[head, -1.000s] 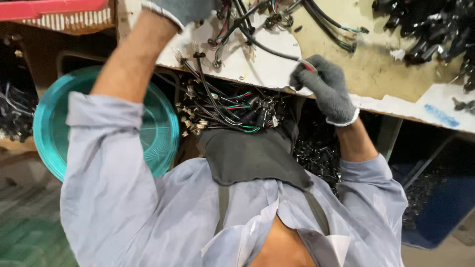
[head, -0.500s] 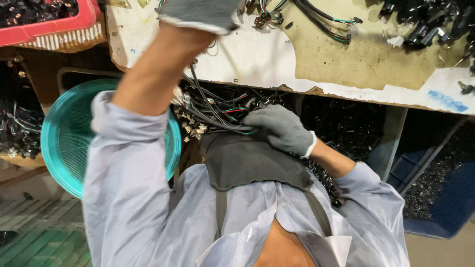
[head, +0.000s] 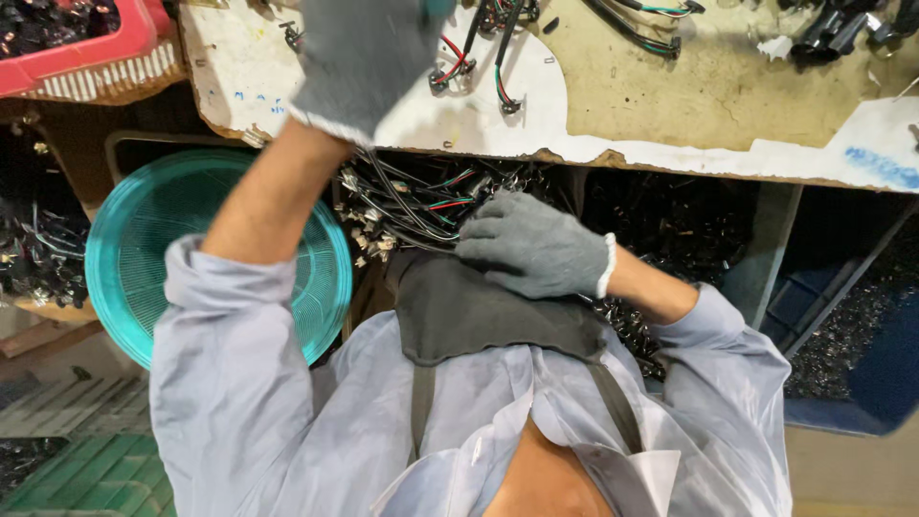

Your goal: The person strips insulation from the ends of electrical wires using pliers-style wire strippers, working one wire at a time at a workbench. They pull each wire from a pile, cut and pull off the insulation, and set the processed wire aside, repeating the cycle continuously.

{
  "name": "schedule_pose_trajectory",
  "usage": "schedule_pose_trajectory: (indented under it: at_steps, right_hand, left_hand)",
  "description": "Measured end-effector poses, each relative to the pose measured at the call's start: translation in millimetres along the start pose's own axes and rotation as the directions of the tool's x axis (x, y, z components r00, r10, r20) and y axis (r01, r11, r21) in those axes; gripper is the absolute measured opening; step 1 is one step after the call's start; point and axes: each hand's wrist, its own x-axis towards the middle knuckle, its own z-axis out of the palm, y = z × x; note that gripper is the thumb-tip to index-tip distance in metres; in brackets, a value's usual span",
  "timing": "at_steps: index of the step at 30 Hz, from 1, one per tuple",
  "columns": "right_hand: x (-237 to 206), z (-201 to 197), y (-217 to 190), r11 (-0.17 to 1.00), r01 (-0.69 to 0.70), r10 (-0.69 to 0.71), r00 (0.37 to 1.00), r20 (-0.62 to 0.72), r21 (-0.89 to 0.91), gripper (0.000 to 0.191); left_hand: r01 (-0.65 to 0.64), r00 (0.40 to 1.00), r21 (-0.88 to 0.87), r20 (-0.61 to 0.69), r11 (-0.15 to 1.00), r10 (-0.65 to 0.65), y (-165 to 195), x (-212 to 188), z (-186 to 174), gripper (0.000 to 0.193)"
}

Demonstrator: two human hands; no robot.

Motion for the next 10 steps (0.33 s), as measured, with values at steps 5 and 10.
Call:
schedule_pose_trajectory:
  at_steps: [5, 10]
  right_hand:
    - [-29.0, -7.4, 36.2, 0.978, -0.157, 0.115, 0.956, -0.269, -0.139, 0.041]
    - [-76.6, -62.6, 155.1, 0.682, -0.598, 0.276, 0.744, -0.608, -0.421, 0.038]
  left_hand:
    - [0.017, 1.0, -0.123, -0.017, 0.992, -0.019, 42.8, -12.5, 4.8, 0.007]
    - [0.129, 0.991, -0.331, 0.0, 0.935, -0.137, 62.3, -44.2, 0.4, 0.017]
